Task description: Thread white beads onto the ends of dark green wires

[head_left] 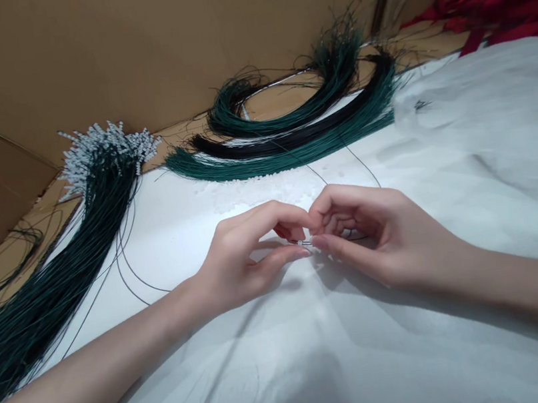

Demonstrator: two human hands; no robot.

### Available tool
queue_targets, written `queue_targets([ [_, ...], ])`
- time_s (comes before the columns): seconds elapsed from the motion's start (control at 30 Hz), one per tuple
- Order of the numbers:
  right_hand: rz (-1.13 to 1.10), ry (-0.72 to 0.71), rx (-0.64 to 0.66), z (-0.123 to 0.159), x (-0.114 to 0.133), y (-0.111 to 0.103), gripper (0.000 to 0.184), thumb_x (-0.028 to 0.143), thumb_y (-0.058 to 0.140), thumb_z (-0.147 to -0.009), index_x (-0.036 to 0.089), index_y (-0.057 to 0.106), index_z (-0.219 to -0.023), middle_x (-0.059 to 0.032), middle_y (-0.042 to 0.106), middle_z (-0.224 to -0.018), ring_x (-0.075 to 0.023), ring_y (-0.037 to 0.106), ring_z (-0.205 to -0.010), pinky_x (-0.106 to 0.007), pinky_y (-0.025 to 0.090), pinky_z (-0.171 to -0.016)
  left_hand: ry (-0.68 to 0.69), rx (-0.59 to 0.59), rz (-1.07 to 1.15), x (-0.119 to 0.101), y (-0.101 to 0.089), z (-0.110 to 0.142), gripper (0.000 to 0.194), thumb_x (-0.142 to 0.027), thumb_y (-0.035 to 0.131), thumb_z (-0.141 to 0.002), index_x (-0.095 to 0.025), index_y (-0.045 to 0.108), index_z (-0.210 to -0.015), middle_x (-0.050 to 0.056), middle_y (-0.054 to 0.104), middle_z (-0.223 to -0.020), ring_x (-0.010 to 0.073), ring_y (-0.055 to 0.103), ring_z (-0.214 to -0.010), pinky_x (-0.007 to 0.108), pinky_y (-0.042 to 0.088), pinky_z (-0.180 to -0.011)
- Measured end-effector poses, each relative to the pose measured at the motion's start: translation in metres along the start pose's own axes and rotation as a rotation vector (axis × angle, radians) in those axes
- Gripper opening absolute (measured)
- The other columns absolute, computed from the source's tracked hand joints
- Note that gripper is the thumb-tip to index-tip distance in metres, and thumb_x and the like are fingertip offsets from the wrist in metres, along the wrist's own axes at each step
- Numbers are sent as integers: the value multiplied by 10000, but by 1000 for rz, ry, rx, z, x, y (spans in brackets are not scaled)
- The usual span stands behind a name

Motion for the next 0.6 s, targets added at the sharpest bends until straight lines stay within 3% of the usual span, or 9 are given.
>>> queue_targets([
  [0.33,-21,-9,-29,1,1,-1,111,99,621,-830,195,568,-821,27,581,-721,-103,544,-610,-225,437,-534,-55,-49,16,0,-2,-1,324,-106,792,-766,-169,647,-1050,44,700,-908,139,653,-798,253,562,-753],
  [0.6,-32,-4,-21,-1,-2,1,113,96,630,-826,196,576,-823,46,569,-698,-94,541,-608,-214,427,-535,29,1,-3,-3,1,-2,269,-77,721,-825,-167,637,-1064,51,706,-936,129,661,-795,233,566,-739],
])
Point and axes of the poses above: each hand's wrist, its own z-axis away from the middle knuckle, its own y-axis out of the palm, x = y × z, the point moved 5 cm from there along -z, towards the middle knuckle
